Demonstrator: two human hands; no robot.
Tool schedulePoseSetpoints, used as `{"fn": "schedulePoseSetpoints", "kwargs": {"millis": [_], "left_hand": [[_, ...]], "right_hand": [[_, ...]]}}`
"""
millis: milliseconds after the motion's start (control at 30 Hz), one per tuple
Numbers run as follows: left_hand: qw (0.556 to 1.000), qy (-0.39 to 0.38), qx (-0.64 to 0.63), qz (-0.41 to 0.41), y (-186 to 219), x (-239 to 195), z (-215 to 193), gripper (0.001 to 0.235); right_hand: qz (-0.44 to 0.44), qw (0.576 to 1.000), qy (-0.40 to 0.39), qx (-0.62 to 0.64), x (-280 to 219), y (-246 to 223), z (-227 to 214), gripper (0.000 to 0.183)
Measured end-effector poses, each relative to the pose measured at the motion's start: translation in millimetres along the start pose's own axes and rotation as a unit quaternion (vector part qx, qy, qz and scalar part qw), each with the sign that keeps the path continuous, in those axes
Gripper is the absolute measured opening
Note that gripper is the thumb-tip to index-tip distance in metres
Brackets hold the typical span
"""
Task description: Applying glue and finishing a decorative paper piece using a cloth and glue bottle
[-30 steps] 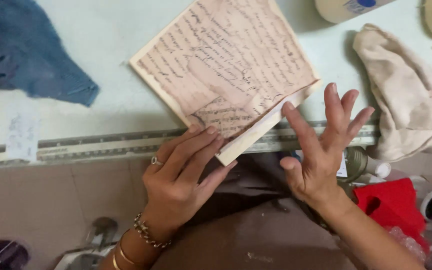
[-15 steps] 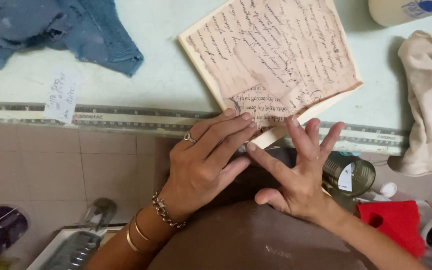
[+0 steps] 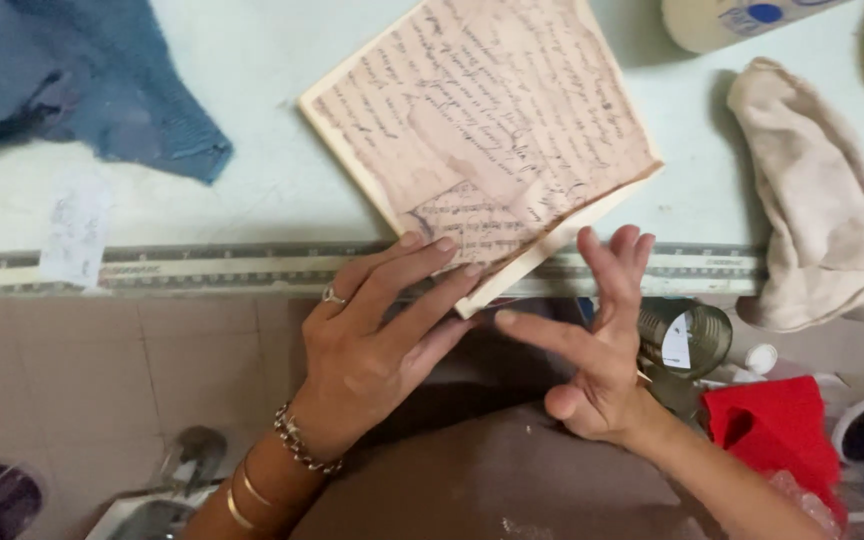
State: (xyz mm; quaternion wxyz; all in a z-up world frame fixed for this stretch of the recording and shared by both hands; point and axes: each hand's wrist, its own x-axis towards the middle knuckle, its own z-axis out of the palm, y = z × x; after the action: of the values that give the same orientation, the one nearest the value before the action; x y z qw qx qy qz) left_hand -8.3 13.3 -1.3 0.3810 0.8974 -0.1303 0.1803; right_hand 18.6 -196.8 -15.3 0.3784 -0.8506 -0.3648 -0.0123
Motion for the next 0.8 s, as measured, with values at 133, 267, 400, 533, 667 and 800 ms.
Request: {"fn": "schedulePoseSetpoints", "kwargs": {"millis": [133, 267, 400, 533, 667, 800], "left_hand": [[0.997, -0.01, 0.076, -0.001, 2.6, -1.1, 8.0, 0.034], [0.993, -0.026, 0.118, -0.001, 7.2, 1.4, 7.2, 0.04], [0.987, -0.047, 0.15, -0.014, 10.1, 5.2, 7.7, 0.034], [0.993, -0.028, 0.114, -0.019, 7.0, 5.1, 11.6, 0.034], [0.994, -0.028, 0.099, -0.034, 0.7, -3.5, 18.2, 0.038], [0.994, -0.031, 0.098, -0.039, 3.2, 2.4, 16.4, 0.033]], "right_hand": [[0.083, 0.985, 0.154, 0.007, 4.2, 14.8, -16.6, 0.049], [0.121, 0.982, 0.136, 0.044, 6.9, 30.5, -37.5, 0.076], [0.113, 0.982, 0.106, -0.111, 10.8, 37.5, -45.0, 0.069], [0.137, 0.969, 0.123, -0.165, 12.0, 39.8, -43.8, 0.065], [0.135, 0.969, 0.081, -0.19, 16.5, 40.2, -43.0, 0.071], [0.147, 0.961, 0.072, -0.222, 21.6, 42.6, -42.8, 0.073]]}}
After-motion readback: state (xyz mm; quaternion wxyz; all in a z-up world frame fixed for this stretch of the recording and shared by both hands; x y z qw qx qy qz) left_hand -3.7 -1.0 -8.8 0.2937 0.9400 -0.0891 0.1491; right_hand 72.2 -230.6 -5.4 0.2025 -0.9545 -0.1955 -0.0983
